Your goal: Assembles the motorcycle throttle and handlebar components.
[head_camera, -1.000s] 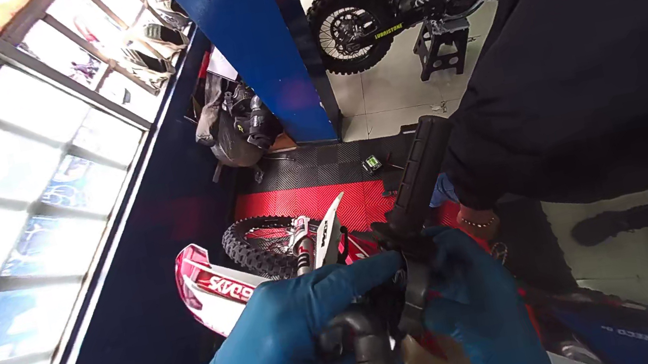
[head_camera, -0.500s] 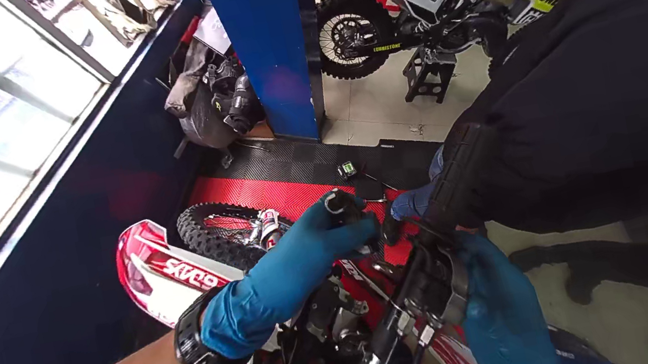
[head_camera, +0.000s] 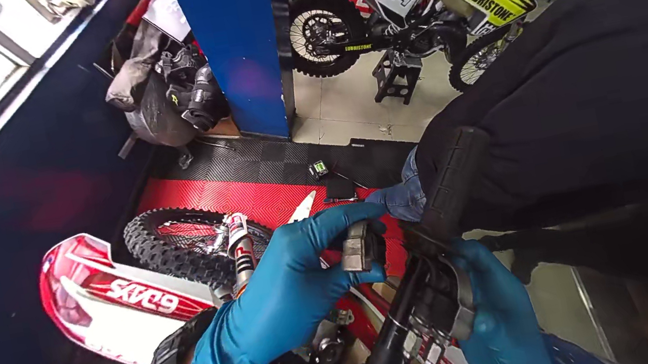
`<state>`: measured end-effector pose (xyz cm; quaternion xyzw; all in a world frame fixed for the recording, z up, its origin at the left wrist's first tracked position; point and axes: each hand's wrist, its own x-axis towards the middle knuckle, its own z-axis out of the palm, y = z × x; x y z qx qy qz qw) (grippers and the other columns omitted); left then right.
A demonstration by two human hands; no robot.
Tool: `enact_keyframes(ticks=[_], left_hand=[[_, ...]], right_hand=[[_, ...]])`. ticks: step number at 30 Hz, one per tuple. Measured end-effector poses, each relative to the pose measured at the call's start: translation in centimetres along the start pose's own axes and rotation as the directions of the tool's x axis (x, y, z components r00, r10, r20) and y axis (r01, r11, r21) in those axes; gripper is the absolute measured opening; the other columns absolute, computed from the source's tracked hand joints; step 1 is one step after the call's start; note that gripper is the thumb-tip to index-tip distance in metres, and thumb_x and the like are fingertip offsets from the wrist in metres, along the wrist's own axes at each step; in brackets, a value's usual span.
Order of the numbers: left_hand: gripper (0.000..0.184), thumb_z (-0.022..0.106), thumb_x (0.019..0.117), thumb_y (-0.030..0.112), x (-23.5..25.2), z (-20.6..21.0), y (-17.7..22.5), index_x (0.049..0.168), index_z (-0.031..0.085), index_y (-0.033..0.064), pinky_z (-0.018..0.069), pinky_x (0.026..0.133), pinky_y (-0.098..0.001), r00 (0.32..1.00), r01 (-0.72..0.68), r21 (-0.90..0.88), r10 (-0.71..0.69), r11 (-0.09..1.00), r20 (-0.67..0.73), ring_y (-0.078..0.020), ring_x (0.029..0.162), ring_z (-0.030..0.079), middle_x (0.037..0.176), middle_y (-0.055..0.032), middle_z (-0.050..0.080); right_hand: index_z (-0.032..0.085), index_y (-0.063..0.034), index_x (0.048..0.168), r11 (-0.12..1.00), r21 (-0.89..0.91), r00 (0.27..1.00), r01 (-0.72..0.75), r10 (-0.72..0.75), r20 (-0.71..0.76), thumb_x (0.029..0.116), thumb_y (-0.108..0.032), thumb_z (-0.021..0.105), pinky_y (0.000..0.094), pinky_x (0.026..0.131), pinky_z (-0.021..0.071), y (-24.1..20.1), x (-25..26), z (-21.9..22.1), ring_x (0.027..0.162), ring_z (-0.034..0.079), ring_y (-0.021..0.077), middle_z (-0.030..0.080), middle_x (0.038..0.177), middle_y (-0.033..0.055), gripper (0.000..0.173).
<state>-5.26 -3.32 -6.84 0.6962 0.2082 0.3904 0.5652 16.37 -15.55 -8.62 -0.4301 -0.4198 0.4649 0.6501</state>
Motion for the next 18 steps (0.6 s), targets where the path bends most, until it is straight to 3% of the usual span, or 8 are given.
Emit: enact_keyframes(ticks=[3,10,15,18], left_hand=[[0.045,0.076,0.0920,0.010,0.02,-0.49,-0.11,0.133,0.061,-0.0016,0.0588,0.099,-0.0288,1.000,0.009,-0.023,-0.009,1.000,0.013,-0.0143,0.113,0.069,0.122,-0.0062,0.073],[0.040,0.072,0.0937,0.007,-0.10,-0.88,-0.26,0.133,0.065,0.0010,0.0546,0.105,-0.0310,0.996,-0.092,0.114,0.091,0.989,0.020,-0.0153,0.121,0.064,0.131,-0.0087,0.068],[0.049,0.074,0.0931,0.009,-0.15,-1.06,-0.05,0.138,0.057,-0.0010,0.0584,0.100,-0.0288,1.000,0.003,0.064,-0.005,0.998,0.026,-0.0134,0.113,0.069,0.122,-0.0059,0.072],[0.047,0.071,0.0941,0.008,-0.29,-1.05,0.02,0.139,0.057,-0.0003,0.0561,0.104,-0.0296,0.999,-0.018,0.110,0.013,0.994,0.046,-0.0135,0.119,0.067,0.129,-0.0059,0.070]], right_hand=[[0.067,-0.0174,0.114,1.000,-0.001,1.000,-0.001,0.001,-0.004,0.0811,-0.035,0.084,0.0234,0.083,0.0591,-0.09,0.01,0.12,0.100,0.067,0.0066,0.066,0.118,-0.0019,0.041],[0.065,-0.0161,0.114,1.000,0.004,1.000,0.000,0.000,-0.008,0.0812,-0.035,0.085,0.0233,0.083,0.0590,-0.12,-0.07,0.13,0.099,0.067,0.0069,0.066,0.118,-0.0008,0.043],[0.065,-0.0157,0.112,1.000,0.000,1.000,-0.001,0.001,-0.016,0.0810,-0.035,0.085,0.0233,0.082,0.0591,-0.11,-0.05,0.17,0.097,0.068,0.0068,0.067,0.116,-0.0007,0.041],[0.065,-0.0148,0.113,1.000,0.016,1.000,0.001,-0.001,-0.007,0.0818,-0.033,0.084,0.0243,0.084,0.0593,-0.07,-0.08,0.13,0.099,0.068,0.0076,0.067,0.116,0.0008,0.041]])
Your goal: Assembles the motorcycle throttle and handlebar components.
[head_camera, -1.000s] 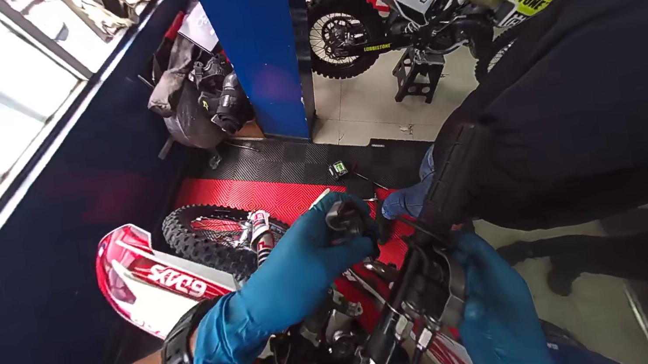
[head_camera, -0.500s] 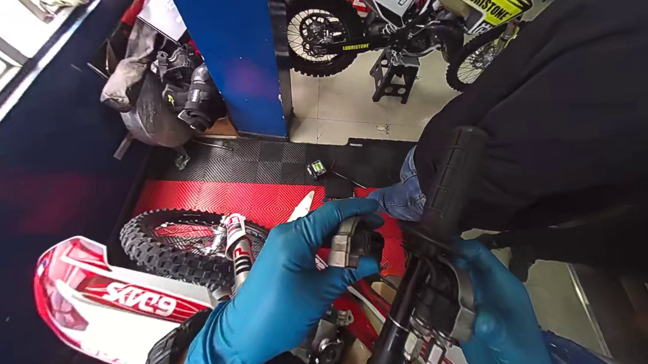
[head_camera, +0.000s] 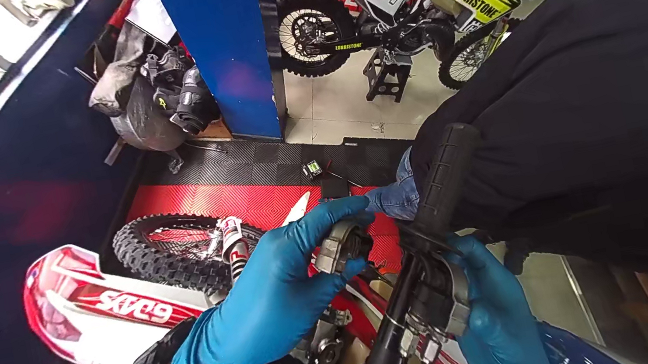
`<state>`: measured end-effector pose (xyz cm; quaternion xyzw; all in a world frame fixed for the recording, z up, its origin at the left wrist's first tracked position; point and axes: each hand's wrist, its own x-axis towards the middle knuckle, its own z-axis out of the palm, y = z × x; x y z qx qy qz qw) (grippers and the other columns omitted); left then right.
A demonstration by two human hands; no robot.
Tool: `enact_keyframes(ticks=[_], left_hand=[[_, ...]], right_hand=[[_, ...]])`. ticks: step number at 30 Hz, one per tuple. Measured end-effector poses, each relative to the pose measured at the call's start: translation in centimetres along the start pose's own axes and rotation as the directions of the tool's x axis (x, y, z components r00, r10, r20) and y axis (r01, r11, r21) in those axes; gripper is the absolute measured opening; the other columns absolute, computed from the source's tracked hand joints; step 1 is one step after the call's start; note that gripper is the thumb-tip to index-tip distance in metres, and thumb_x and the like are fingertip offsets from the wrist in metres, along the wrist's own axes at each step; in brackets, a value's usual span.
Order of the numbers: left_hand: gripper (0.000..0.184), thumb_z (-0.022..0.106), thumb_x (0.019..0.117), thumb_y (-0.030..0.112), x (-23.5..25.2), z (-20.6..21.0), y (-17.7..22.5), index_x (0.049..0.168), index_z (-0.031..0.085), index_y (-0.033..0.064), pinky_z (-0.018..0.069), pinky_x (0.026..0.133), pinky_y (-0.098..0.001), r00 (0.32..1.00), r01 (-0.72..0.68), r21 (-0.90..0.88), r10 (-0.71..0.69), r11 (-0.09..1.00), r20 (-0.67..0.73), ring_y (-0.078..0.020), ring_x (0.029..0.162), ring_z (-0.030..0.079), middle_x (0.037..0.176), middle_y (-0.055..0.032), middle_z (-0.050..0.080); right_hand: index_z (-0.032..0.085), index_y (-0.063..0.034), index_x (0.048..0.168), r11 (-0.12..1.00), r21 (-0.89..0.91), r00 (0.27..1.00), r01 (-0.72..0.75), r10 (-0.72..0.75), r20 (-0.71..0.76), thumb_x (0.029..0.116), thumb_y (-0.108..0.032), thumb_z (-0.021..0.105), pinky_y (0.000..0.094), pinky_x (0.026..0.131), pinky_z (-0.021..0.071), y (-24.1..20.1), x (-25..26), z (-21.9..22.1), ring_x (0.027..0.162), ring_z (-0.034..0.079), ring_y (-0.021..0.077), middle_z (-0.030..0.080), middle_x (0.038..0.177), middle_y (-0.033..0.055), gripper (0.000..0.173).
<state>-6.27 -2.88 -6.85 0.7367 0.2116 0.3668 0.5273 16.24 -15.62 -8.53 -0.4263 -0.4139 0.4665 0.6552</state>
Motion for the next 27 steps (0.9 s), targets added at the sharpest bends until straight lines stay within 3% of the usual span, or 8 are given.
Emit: enact_keyframes(ticks=[5,9,11,15,18,20,23,27], left_hand=[[0.038,0.069,0.0990,0.015,0.36,0.00,0.08,0.135,0.065,0.0037,0.0520,0.111,-0.0348,0.976,-0.213,0.144,0.218,0.966,-0.024,-0.0187,0.129,0.061,0.137,-0.0105,0.066],[0.033,0.070,0.0979,0.027,0.45,0.02,0.06,0.130,0.070,0.0202,0.0449,0.106,-0.0325,0.958,-0.246,0.350,0.282,0.904,-0.054,-0.0148,0.125,0.057,0.128,-0.0004,0.069],[0.034,0.071,0.0965,0.026,0.37,0.14,0.10,0.131,0.070,0.0224,0.0452,0.100,-0.0295,0.961,-0.228,0.368,0.269,0.901,-0.064,-0.0124,0.118,0.058,0.123,0.0003,0.069],[0.040,0.073,0.0964,0.027,0.41,0.19,-0.13,0.133,0.067,0.0118,0.0545,0.093,-0.0243,0.977,-0.175,0.276,0.202,0.945,-0.071,-0.0086,0.111,0.065,0.119,-0.0052,0.070],[0.054,0.076,0.0939,0.035,0.40,0.21,-0.40,0.137,0.061,0.0046,0.0573,0.090,-0.0239,0.993,-0.089,0.159,0.099,0.983,-0.061,-0.0048,0.103,0.067,0.114,-0.0024,0.072],[0.056,0.077,0.0923,0.031,0.48,0.25,-0.36,0.138,0.059,0.0041,0.0583,0.086,-0.0207,0.999,-0.028,0.047,0.030,0.999,-0.043,-0.0023,0.097,0.067,0.111,0.0009,0.072],[0.056,0.076,0.0924,0.019,0.53,0.32,-0.41,0.141,0.055,0.0022,0.0609,0.085,-0.0234,0.999,0.037,-0.148,-0.040,0.988,-0.012,-0.0066,0.095,0.070,0.112,-0.0005,0.072],[0.072,0.076,0.0921,0.016,0.61,0.03,0.18,0.155,0.043,0.0081,0.0622,0.079,-0.0259,0.980,0.195,-0.301,-0.194,0.934,0.031,-0.0136,0.092,0.071,0.118,-0.0041,0.070]], right_hand=[[0.065,-0.0133,0.115,1.000,0.026,1.000,0.000,-0.001,0.009,0.0821,-0.028,0.084,0.0245,0.084,0.0591,0.06,-0.04,-0.08,0.100,0.068,0.0080,0.067,0.116,0.0013,0.041],[0.065,-0.0145,0.114,1.000,0.017,1.000,0.003,-0.003,0.006,0.0820,-0.029,0.084,0.0234,0.084,0.0589,-0.01,-0.01,0.01,0.098,0.067,0.0066,0.067,0.116,0.0000,0.040],[0.065,-0.0152,0.114,1.000,0.009,1.000,0.008,-0.008,0.008,0.0822,-0.030,0.084,0.0231,0.084,0.0586,0.01,0.03,-0.02,0.099,0.067,0.0063,0.066,0.117,-0.0006,0.040],[0.066,-0.0173,0.115,0.999,-0.040,1.000,0.014,-0.014,0.008,0.0813,-0.035,0.084,0.0225,0.083,0.0584,0.06,0.04,-0.11,0.100,0.067,0.0058,0.067,0.117,-0.0022,0.042],[0.066,-0.0168,0.115,0.999,-0.039,1.000,0.010,-0.010,0.001,0.0810,-0.034,0.085,0.0229,0.084,0.0586,-0.03,0.05,-0.11,0.102,0.067,0.0066,0.067,0.118,-0.0018,0.043],[0.066,-0.0162,0.116,0.999,-0.033,1.000,0.008,-0.008,0.007,0.0812,-0.032,0.084,0.0227,0.084,0.0584,-0.09,0.04,-0.14,0.101,0.067,0.0064,0.067,0.118,-0.0015,0.043],[0.065,-0.0170,0.116,0.999,-0.033,1.000,0.006,-0.006,0.013,0.0816,-0.034,0.084,0.0213,0.083,0.0580,-0.16,0.04,-0.19,0.101,0.067,0.0054,0.067,0.118,-0.0022,0.043],[0.066,-0.0169,0.113,0.999,-0.044,1.000,0.010,-0.010,-0.003,0.0806,-0.034,0.085,0.0207,0.083,0.0573,-0.13,-0.02,-0.11,0.101,0.066,0.0051,0.066,0.118,-0.0021,0.042]])
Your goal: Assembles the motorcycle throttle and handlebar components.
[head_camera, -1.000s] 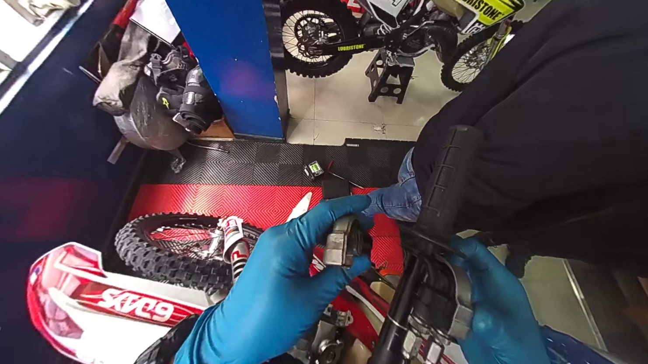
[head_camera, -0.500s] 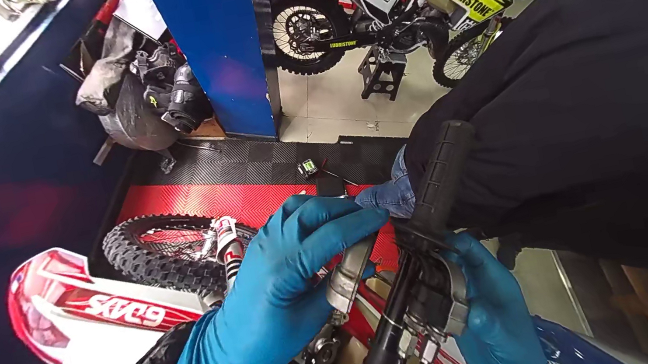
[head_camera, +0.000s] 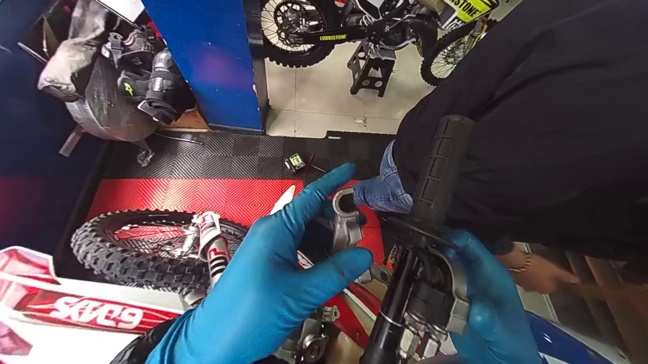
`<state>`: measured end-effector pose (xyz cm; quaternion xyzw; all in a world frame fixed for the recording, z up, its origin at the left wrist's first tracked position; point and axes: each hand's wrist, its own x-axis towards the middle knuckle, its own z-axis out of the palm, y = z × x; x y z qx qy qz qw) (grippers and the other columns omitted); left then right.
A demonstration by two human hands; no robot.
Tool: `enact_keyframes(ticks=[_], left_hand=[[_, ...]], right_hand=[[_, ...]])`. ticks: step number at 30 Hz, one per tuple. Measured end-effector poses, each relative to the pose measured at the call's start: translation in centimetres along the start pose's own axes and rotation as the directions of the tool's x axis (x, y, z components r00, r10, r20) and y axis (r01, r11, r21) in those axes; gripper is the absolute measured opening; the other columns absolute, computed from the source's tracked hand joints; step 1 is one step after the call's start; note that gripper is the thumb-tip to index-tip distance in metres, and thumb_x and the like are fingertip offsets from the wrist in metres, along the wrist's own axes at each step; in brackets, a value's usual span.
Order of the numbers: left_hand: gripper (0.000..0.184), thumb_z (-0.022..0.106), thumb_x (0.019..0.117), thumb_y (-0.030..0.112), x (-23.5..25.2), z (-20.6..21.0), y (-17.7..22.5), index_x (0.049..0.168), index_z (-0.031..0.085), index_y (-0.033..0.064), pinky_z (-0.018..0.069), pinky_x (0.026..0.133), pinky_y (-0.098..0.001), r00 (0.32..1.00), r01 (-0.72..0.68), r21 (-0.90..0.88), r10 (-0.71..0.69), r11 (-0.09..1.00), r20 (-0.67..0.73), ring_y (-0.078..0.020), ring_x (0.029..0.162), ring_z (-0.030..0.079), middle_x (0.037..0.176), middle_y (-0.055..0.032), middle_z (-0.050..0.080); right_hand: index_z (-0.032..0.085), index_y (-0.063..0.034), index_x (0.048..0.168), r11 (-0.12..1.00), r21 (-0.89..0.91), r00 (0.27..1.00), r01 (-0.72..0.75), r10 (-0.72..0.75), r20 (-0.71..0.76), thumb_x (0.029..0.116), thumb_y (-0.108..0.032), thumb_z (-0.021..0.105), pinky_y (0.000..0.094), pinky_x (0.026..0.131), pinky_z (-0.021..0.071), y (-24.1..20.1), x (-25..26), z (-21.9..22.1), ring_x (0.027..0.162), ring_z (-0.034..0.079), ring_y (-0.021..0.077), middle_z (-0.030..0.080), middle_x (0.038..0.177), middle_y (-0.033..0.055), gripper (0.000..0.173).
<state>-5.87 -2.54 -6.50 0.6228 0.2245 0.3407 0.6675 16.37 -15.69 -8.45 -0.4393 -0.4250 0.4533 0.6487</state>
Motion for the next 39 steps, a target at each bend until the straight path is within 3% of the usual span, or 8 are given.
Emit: enact_keyframes(ticks=[6,11,15,19,23,28,32,39], left_hand=[[0.072,0.067,0.0924,0.004,0.4,-0.4,0.6,0.159,0.042,0.0171,0.0591,0.071,-0.0223,0.990,0.140,-0.159,-0.134,0.977,0.048,-0.0117,0.090,0.069,0.144,-0.0019,0.060],[0.057,0.057,0.0966,0.004,0.6,-0.7,0.4,0.152,0.053,0.0152,0.0592,0.077,-0.0247,0.988,0.155,-0.205,-0.153,0.966,0.026,-0.0169,0.105,0.069,0.136,-0.0063,0.066],[0.061,0.057,0.0978,0.006,0.7,-0.8,-0.2,0.157,0.045,0.0158,0.0587,0.082,-0.0258,0.987,0.161,-0.259,-0.162,0.952,0.016,-0.0193,0.111,0.068,0.136,-0.0098,0.065],[0.079,0.060,0.0936,-0.003,0.6,-0.8,-0.3,0.163,0.025,0.0095,0.0586,0.097,-0.0328,0.996,0.088,-0.295,-0.078,0.952,0.043,-0.0236,0.116,0.068,0.139,-0.0123,0.062],[0.067,0.070,0.0925,0.002,-0.3,-0.6,-0.3,0.152,0.040,-0.0020,0.0589,0.097,-0.0334,0.998,-0.058,-0.150,0.058,0.987,-0.005,-0.0216,0.110,0.070,0.135,-0.0125,0.066],[0.043,0.075,0.0938,0.015,-0.5,-0.8,-0.4,0.135,0.065,0.0114,0.0565,0.102,-0.0336,0.939,-0.339,0.252,0.341,0.906,0.038,-0.0179,0.119,0.066,0.129,-0.0054,0.069],[0.038,0.077,0.0924,0.014,-0.5,-0.2,0.1,0.129,0.069,0.0172,0.0555,0.102,-0.0291,0.895,-0.419,0.468,0.441,0.778,0.068,-0.0147,0.121,0.064,0.128,-0.0016,0.068],[0.033,0.077,0.0928,0.015,0.0,1.3,0.2,0.125,0.070,0.0159,0.0588,0.099,-0.0302,0.910,-0.382,0.453,0.413,0.806,0.031,-0.0160,0.117,0.067,0.126,-0.0008,0.071]], right_hand=[[0.066,-0.0170,0.112,1.000,0.001,1.000,-0.011,0.011,-0.012,0.0804,-0.033,0.085,0.0219,0.081,0.0582,0.0,0.0,0.1,0.096,0.067,0.0056,0.067,0.112,-0.0022,0.041],[0.065,-0.0161,0.112,1.000,0.001,1.000,-0.010,0.010,-0.029,0.0798,-0.032,0.085,0.0226,0.079,0.0593,-0.1,-0.1,0.3,0.093,0.067,0.0061,0.067,0.111,-0.0015,0.041],[0.064,-0.0151,0.112,1.000,0.014,1.000,-0.014,0.015,-0.025,0.0800,-0.030,0.085,0.0232,0.079,0.0593,-0.1,-0.1,0.2,0.092,0.067,0.0061,0.067,0.108,-0.0013,0.041],[0.065,-0.0160,0.112,1.000,0.020,1.000,0.007,-0.007,-0.009,0.0819,-0.030,0.084,0.0226,0.081,0.0592,-0.1,0.0,0.2,0.097,0.067,0.0063,0.067,0.113,-0.0014,0.038],[0.066,-0.0179,0.112,0.999,0.029,1.000,0.018,-0.018,-0.008,0.0815,-0.028,0.085,0.0219,0.081,0.0606,-0.1,0.1,0.4,0.099,0.068,0.0050,0.065,0.121,-0.0025,0.038],[0.063,-0.0179,0.112,0.999,0.017,1.000,0.030,-0.029,-0.005,0.0815,-0.032,0.085,0.0236,0.081,0.0618,0.1,0.2,0.5,0.097,0.069,0.0056,0.065,0.118,-0.0038,0.040],[0.061,-0.0159,0.121,0.999,0.012,0.999,0.045,-0.045,0.004,0.0827,-0.032,0.084,0.0251,0.082,0.0622,0.3,0.1,0.4,0.095,0.070,0.0058,0.067,0.114,-0.0048,0.047],[0.062,-0.0180,0.116,0.999,0.047,0.999,0.026,-0.025,-0.021,0.0807,-0.026,0.086,0.0239,0.084,0.0626,0.6,0.2,0.1,0.097,0.069,0.0036,0.066,0.115,-0.0072,0.043]])
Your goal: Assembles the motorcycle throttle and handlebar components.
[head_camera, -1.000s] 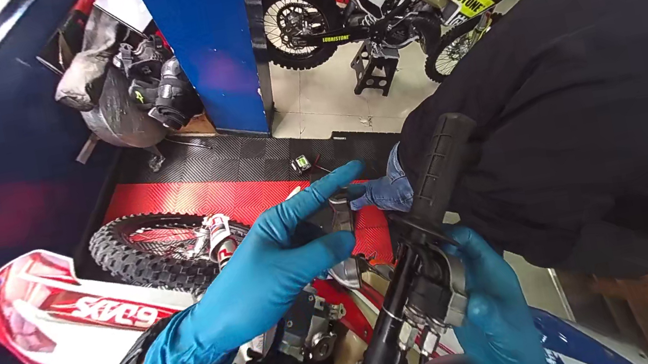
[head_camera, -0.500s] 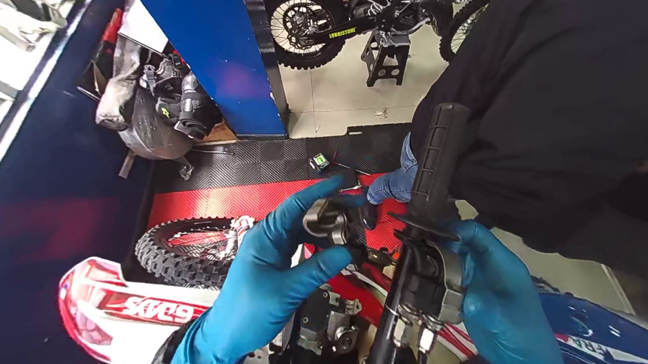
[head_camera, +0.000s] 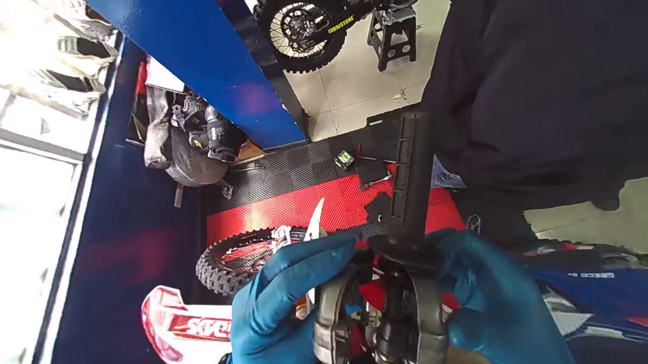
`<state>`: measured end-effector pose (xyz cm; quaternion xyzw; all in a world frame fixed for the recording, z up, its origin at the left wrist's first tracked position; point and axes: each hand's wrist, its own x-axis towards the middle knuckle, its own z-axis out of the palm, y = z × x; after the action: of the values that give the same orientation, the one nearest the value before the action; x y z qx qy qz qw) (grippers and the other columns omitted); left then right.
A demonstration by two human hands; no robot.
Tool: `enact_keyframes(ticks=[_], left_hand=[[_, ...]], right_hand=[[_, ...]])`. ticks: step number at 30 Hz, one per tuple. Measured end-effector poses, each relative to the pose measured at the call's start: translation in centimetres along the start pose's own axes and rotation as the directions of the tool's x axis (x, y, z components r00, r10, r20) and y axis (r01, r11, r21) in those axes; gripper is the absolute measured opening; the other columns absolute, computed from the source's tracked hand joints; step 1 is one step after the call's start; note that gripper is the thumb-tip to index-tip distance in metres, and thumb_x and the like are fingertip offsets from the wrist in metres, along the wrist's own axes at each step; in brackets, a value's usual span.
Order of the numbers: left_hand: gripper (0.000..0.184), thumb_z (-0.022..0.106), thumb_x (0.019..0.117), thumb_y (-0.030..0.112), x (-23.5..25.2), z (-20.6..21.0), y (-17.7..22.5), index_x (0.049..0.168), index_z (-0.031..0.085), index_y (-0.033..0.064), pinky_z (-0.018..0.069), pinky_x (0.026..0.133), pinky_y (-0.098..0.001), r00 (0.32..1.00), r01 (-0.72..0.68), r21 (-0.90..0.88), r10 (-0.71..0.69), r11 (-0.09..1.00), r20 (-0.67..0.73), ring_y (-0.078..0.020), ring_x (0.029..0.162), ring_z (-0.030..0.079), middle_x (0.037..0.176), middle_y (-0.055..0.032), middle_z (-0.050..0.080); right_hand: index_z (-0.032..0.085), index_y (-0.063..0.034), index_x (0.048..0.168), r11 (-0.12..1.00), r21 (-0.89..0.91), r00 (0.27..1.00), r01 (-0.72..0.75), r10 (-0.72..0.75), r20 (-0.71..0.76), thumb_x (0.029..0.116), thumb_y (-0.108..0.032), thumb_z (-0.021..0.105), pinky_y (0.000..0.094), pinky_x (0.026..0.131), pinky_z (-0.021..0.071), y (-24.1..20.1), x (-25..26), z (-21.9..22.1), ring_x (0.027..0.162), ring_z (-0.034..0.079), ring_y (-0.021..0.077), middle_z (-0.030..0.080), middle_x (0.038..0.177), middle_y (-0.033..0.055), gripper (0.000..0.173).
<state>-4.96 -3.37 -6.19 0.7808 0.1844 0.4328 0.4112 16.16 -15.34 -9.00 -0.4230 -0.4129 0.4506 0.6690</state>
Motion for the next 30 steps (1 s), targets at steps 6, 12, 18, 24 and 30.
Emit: enact_keyframes(ticks=[6,12,18,24,30], left_hand=[[0.026,0.073,0.0959,0.025,0.0,1.0,0.5,0.122,0.072,0.0203,0.0575,0.099,-0.0285,1.000,0.007,0.096,-0.006,0.995,-0.007,-0.0139,0.118,0.066,0.124,0.0044,0.070],[0.023,0.071,0.0969,0.019,0.3,1.1,1.3,0.120,0.073,0.0183,0.0575,0.099,-0.0293,1.000,0.026,0.178,-0.028,0.984,0.009,-0.0147,0.116,0.068,0.120,0.0020,0.073],[0.024,0.065,0.0991,0.007,-0.1,1.1,1.6,0.121,0.071,0.0135,0.0567,0.104,-0.0332,0.997,-0.046,0.271,0.026,0.962,0.076,-0.0176,0.120,0.067,0.125,-0.0016,0.071],[0.029,0.059,0.1032,0.010,-0.2,1.6,1.4,0.129,0.070,0.0175,0.0527,0.106,-0.0284,0.999,-0.007,0.256,-0.004,0.967,0.043,-0.0138,0.124,0.063,0.129,0.0010,0.069],[0.029,0.061,0.1008,0.007,0.3,1.8,1.9,0.126,0.070,0.0159,0.0521,0.104,-0.0267,0.998,-0.007,0.334,-0.016,0.942,0.066,-0.0120,0.121,0.062,0.125,0.0005,0.067]], right_hand=[[0.060,-0.0068,0.113,0.995,0.096,0.999,-0.040,0.043,-0.029,0.0843,0.000,0.076,0.0251,0.082,0.0632,0.3,0.0,-0.2,0.092,0.071,0.0057,0.070,0.107,-0.0022,0.034],[0.063,-0.0042,0.108,0.977,0.209,0.997,-0.051,0.061,-0.046,0.0888,0.001,0.072,0.0251,0.082,0.0630,0.7,0.1,-0.2,0.090,0.071,0.0069,0.071,0.103,0.0002,0.022],[0.063,-0.0038,0.107,0.972,0.224,0.995,-0.075,0.088,-0.048,0.0866,0.001,0.076,0.0250,0.080,0.0633,0.5,0.2,-0.1,0.089,0.071,0.0070,0.070,0.103,0.0006,0.024],[0.064,-0.0055,0.107,0.976,0.195,0.993,-0.095,0.106,-0.048,0.0864,0.001,0.075,0.0245,0.081,0.0629,0.3,0.4,-0.1,0.090,0.071,0.0058,0.071,0.103,-0.0012,0.025],[0.064,-0.0089,0.107,0.981,0.174,0.994,-0.087,0.096,-0.043,0.0871,0.002,0.074,0.0237,0.083,0.0622,0.1,0.5,-0.2,0.091,0.070,0.0042,0.071,0.103,-0.0047,0.025]])
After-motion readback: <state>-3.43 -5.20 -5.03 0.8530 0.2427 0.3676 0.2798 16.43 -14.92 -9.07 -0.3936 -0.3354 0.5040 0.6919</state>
